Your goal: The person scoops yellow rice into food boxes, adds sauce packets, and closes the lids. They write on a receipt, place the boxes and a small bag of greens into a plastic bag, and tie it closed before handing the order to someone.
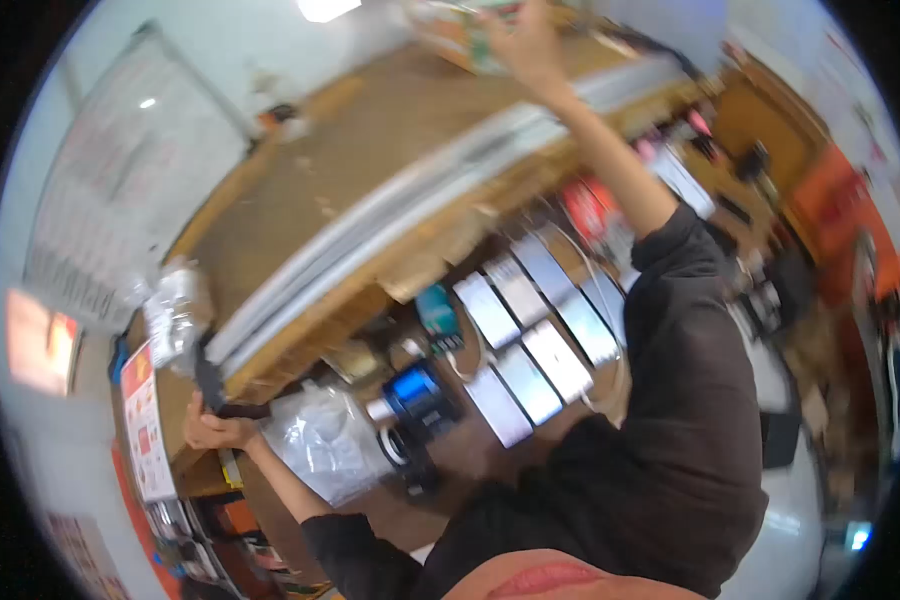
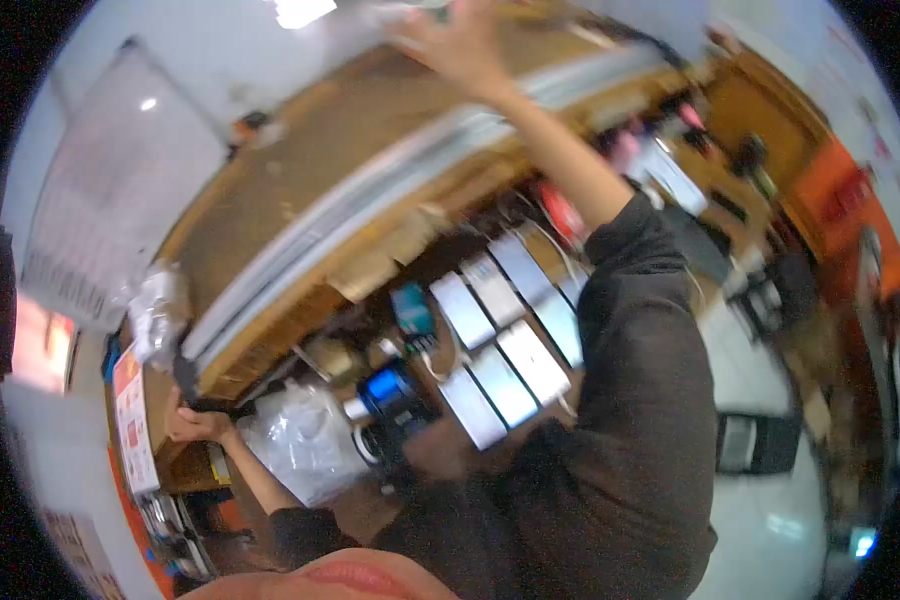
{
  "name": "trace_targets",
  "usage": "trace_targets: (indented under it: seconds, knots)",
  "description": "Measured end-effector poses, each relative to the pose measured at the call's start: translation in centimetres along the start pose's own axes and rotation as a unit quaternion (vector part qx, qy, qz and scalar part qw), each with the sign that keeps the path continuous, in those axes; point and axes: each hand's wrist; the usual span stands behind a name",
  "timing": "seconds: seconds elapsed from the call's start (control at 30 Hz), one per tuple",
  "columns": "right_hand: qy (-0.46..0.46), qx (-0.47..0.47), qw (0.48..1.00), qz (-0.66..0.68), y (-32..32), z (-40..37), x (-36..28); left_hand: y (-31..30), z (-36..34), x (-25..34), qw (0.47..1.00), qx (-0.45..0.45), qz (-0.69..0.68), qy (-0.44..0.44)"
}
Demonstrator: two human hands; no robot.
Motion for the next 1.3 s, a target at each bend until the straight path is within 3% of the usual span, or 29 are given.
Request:
trace_targets:
  seconds: [0.03, 0.07, 0.1, 0.13, 0.17, 0.23, 0.27, 0.3, 0.33, 0.37, 0.4, 0.43, 0.47, 0.5, 0.53, 0.57, 0.6, 0.67, 0.73, 0.9, 1.07, 1.3]
  knots:
    - [0.090, 0.015, 0.949, 0.301, -5.1, -3.6, -3.9, 0.0, -0.2, 0.2, 0.999, 0.010, 0.043, 0.001]
    - [0.107, -0.041, 0.912, 0.393, -10.1, -8.2, -7.2, -0.3, -0.5, -0.2, 1.000, -0.018, 0.019, 0.017]
    - [0.100, -0.116, 0.931, 0.331, -13.0, -13.3, -8.6, -0.3, -0.6, -0.9, 1.000, -0.021, 0.016, 0.011]
    - [-0.014, -0.128, 0.936, 0.327, -15.3, -17.2, -9.4, -0.2, -0.5, -1.0, 1.000, -0.015, 0.016, 0.000]
    - [0.006, -0.208, 0.943, 0.258, -18.1, -21.2, -10.6, -0.8, -0.2, -0.7, 0.999, -0.027, 0.039, -0.005]
    - [0.124, -0.379, 0.897, 0.191, -22.2, -28.8, -10.4, -1.2, -0.2, -1.1, 0.999, -0.044, 0.014, 0.011]
    - [0.129, -0.385, 0.897, 0.176, -24.4, -30.6, -8.8, -1.6, 0.0, -0.6, 0.999, -0.050, -0.004, -0.007]
    - [0.224, -0.440, 0.840, 0.224, -26.7, -32.2, -7.5, -2.1, 0.0, -0.1, 0.998, -0.059, -0.019, -0.023]
    - [0.319, -0.484, 0.768, 0.273, -29.0, -34.0, -6.3, -2.2, -0.9, -0.5, 0.982, -0.104, -0.053, -0.147]
    - [0.233, -0.478, 0.821, 0.209, -30.8, -35.6, -3.4, -2.3, -1.4, 1.6, 0.981, -0.113, -0.059, -0.143]
    - [0.221, -0.404, 0.864, 0.206, -33.5, -35.2, -1.5, -2.6, -1.5, 4.5, 0.973, -0.057, -0.157, -0.161]
    - [0.258, -0.352, 0.873, 0.216, -37.1, -31.9, -0.4, -3.0, -1.3, 7.9, 0.952, 0.000, -0.253, -0.175]
    - [0.332, -0.222, 0.903, 0.159, -40.6, -29.0, -0.9, -5.1, 0.0, 13.4, 0.962, -0.047, -0.193, -0.187]
    - [0.263, -0.234, 0.935, 0.049, -44.3, -24.7, 0.7, -5.6, 1.4, 16.6, 0.961, -0.014, -0.246, -0.122]
    - [0.223, -0.118, 0.967, -0.034, -47.5, -20.7, 0.1, -6.5, 2.9, 19.7, 0.953, 0.020, -0.296, -0.060]
    - [0.091, -0.037, 0.994, -0.038, -52.6, -17.8, 1.6, -11.2, 7.4, 26.7, 1.000, -0.017, 0.003, 0.026]
    - [-0.073, 0.006, 0.997, -0.005, -56.3, -15.6, 1.6, -13.2, 9.7, 33.5, 0.926, 0.070, -0.366, 0.058]
    - [-0.274, 0.016, 0.961, 0.035, -62.4, -12.8, 1.5, -15.2, 15.4, 34.6, 0.881, 0.070, -0.440, 0.159]
    - [-0.340, -0.005, 0.940, 0.039, -65.8, -12.1, 1.9, -16.6, 17.2, 39.5, 0.836, 0.079, -0.496, 0.219]
    - [-0.364, -0.050, 0.930, -0.007, -71.3, -11.8, 5.3, -14.9, 14.3, 55.8, 0.774, 0.039, -0.560, 0.294]
    - [-0.316, -0.072, 0.944, -0.067, -75.6, -11.9, 10.1, -12.7, 11.9, 71.9, 0.734, -0.006, -0.590, 0.337]
    - [-0.296, -0.020, 0.944, -0.147, -81.2, -8.4, 15.2, -13.1, 17.7, 83.5, 0.741, 0.085, -0.587, 0.315]
Point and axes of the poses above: each hand's wrist, its own z-axis towards the middle knuckle, its own y-axis out of the palm, x = y × z, and after that the axes turned 8 degrees about -x, right-handed
